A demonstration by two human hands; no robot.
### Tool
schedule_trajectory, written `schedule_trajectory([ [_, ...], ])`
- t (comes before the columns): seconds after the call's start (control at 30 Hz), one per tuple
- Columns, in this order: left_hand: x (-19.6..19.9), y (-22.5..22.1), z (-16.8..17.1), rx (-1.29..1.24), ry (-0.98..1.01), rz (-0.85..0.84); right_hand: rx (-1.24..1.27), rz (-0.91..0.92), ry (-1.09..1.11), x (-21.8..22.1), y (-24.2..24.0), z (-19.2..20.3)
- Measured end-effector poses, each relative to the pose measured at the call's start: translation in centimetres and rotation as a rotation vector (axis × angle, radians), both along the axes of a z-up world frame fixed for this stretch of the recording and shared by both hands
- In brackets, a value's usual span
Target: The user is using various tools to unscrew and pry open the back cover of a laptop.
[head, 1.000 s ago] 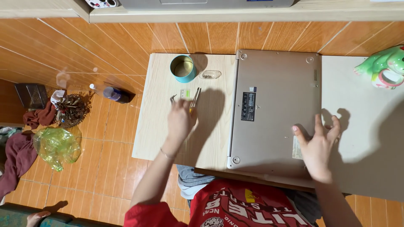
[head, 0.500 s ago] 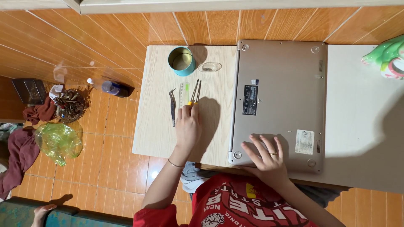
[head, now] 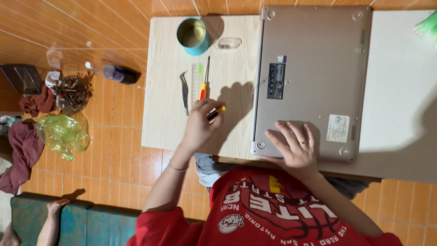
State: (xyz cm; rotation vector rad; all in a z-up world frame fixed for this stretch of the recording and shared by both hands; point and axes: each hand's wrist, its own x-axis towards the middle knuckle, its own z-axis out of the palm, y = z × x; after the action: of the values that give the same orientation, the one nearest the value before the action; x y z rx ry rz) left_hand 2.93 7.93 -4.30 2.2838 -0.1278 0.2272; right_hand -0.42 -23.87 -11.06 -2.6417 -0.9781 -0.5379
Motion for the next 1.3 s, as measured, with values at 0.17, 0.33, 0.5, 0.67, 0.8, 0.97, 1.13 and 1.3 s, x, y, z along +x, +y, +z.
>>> schedule_trajectory([
  [0.17, -3.9, 3.1, 0.2, -0.268, 0.326, -0.287, 0.010, 0.024, 0.127, 0.1, 0.1, -0.9],
  [0.33, -5.9, 2.7, -0.3, -0.172, 0.504, -0.409, 0.035, 0.152, 0.177, 1.6, 1.4, -0.3],
  [0.5, -6.3, 1.2, 0.0, -0.033, 0.446, -0.387, -0.015, 0.179, 0.228, 1.7, 2.0, 1.2],
  [0.67, -6.3, 0.9, 0.7, 0.001, 0.365, -0.389, -0.011, 0.175, 0.253, 1.6, 2.1, 1.5],
  [0.8, -6.2, 0.8, 1.4, -0.007, 0.339, -0.384, -0.012, 0.166, 0.258, 1.5, 2.1, 1.7],
  [0.97, -6.4, -0.8, 3.2, 0.125, 0.264, -0.388, -0.024, 0.147, 0.267, 1.4, 2.0, 1.6],
  [1.13, -6.4, -3.2, 4.7, 0.408, 0.295, -0.432, -0.032, 0.155, 0.256, 1.4, 2.3, 1.5],
  [1.3, -6.1, -4.1, 3.8, 0.623, 0.122, -0.552, -0.014, 0.159, 0.274, 1.2, 2.3, 1.7],
])
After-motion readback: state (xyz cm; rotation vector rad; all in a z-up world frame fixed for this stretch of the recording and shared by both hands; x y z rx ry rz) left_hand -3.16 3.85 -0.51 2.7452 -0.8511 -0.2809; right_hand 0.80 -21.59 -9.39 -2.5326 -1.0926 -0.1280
